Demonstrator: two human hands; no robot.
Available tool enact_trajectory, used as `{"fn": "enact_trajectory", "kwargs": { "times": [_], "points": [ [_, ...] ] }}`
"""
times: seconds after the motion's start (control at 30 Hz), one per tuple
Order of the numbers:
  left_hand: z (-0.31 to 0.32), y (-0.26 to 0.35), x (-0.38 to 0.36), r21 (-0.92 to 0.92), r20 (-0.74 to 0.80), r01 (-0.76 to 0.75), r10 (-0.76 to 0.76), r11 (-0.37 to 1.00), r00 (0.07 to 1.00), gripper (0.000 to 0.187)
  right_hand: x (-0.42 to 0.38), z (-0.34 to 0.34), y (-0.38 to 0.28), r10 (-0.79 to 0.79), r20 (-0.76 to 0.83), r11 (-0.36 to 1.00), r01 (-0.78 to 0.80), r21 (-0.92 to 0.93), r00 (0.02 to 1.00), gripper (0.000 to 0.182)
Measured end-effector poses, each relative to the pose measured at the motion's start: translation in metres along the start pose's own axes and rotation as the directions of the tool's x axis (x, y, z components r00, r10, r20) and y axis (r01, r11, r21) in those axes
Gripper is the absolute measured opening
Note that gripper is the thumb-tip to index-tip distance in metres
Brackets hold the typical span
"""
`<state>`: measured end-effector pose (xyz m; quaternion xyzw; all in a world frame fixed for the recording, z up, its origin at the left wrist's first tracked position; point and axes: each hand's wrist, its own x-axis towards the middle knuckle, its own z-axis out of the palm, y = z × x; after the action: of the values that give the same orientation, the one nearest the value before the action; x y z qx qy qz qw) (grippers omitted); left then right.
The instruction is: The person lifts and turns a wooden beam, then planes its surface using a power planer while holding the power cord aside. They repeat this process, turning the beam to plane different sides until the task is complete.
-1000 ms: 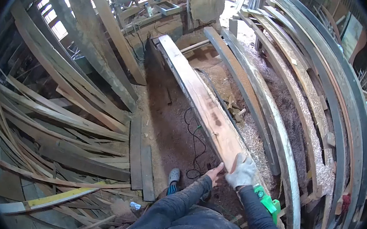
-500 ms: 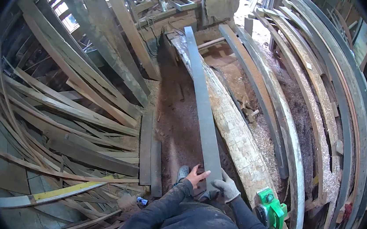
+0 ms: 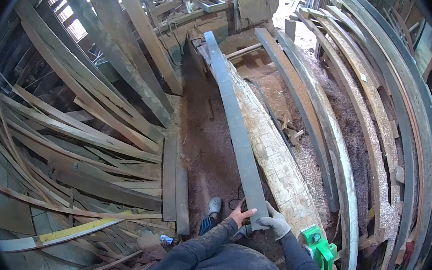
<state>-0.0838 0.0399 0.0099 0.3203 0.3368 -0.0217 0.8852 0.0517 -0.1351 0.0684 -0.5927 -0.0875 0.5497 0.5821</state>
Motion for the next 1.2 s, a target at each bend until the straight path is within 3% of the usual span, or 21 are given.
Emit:
{"fn": "enact_trajectory", "kwargs": {
  "times": [0.17, 0.23, 0.3, 0.33, 0.37, 0.43, 0.47, 0.5, 0.53, 0.57, 0.67, 0.73, 0.97, 1.2],
  "points": [
    [0.014, -0.015, 0.02, 0.089, 0.004, -0.117, 0.117, 0.989, 0.993, 0.119, -0.011, -0.012, -0.018, -0.014, -0.04, 0.999, 0.012, -0.051, 0.999, 0.096],
    [0.028, 0.018, -0.007, 0.139, -0.001, -0.12, 0.121, 0.983, 0.993, 0.12, -0.035, 0.014, -0.071, 0.014, -0.065, 0.997, -0.019, -0.074, 0.998, 0.096],
    [0.039, 0.047, -0.036, 0.032, 0.125, -0.155, 0.15, 0.987, 0.981, 0.121, -0.064, 0.039, -0.125, -0.053, 0.04, 0.998, 0.052, 0.046, 0.998, 0.094],
    [0.045, 0.071, -0.055, -0.045, 0.229, -0.14, 0.147, 0.989, 0.962, 0.122, -0.063, 0.022, -0.112, -0.134, 0.092, 0.987, 0.125, 0.097, 0.987, 0.094],
    [0.055, 0.095, -0.07, -0.053, 0.228, -0.148, 0.156, 0.988, 0.961, 0.122, -0.072, 0.027, -0.125, -0.133, 0.098, 0.988, 0.124, 0.087, 0.986, 0.094],
    [0.077, 0.14, -0.101, 0.034, 0.321, -0.381, 0.351, 0.924, 0.88, 0.114, -0.099, 0.055, -0.171, -0.414, 0.105, 0.907, 0.42, -0.038, 0.904, 0.1],
    [0.089, 0.164, -0.116, 0.084, 0.314, -0.443, 0.399, 0.892, 0.862, 0.109, -0.101, 0.066, -0.188, -0.409, 0.113, 0.908, 0.416, -0.044, 0.905, 0.1],
    [0.098, 0.187, -0.127, 0.134, 0.311, -0.502, 0.444, 0.855, 0.84, 0.104, -0.099, 0.077, -0.205, -0.458, 0.056, 0.864, 0.459, -0.207, 0.887, 0.097],
    [0.103, 0.205, -0.131, 0.088, 0.237, -0.467, 0.436, 0.88, 0.868, 0.1, -0.099, 0.088, -0.221, -0.509, 0.006, 0.8, 0.476, -0.365, 0.861, 0.095],
    [0.106, 0.221, -0.134, 0.039, 0.164, -0.434, 0.423, 0.9, 0.891, 0.096, -0.099, 0.098, -0.238, -0.524, 0.018, 0.8, 0.499, -0.334, 0.852, 0.091],
    [0.117, 0.269, -0.157, -0.006, 0.179, -0.428, 0.422, 0.904, 0.889, 0.085, -0.086, 0.117, -0.272, -0.616, 0.038, 0.726, 0.586, -0.361, 0.787, 0.092],
    [0.137, 0.292, -0.173, -0.03, 0.168, -0.466, 0.464, 0.884, 0.87, 0.075, -0.082, 0.128, -0.292, -0.744, 0.062, 0.579, 0.688, -0.439, 0.665, 0.091],
    [0.143, 0.332, -0.186, -0.047, 0.128, -0.412, 0.414, 0.91, 0.901, 0.06, -0.079, 0.147, -0.327, -0.761, 0.082, 0.572, 0.724, -0.385, 0.644, 0.091],
    [0.146, 0.331, -0.187, -0.064, 0.136, -0.428, 0.433, 0.902, 0.891, 0.061, -0.086, 0.146, -0.33, -0.715, 0.013, 0.646, 0.669, -0.367, 0.699, 0.093]
  ]
}}
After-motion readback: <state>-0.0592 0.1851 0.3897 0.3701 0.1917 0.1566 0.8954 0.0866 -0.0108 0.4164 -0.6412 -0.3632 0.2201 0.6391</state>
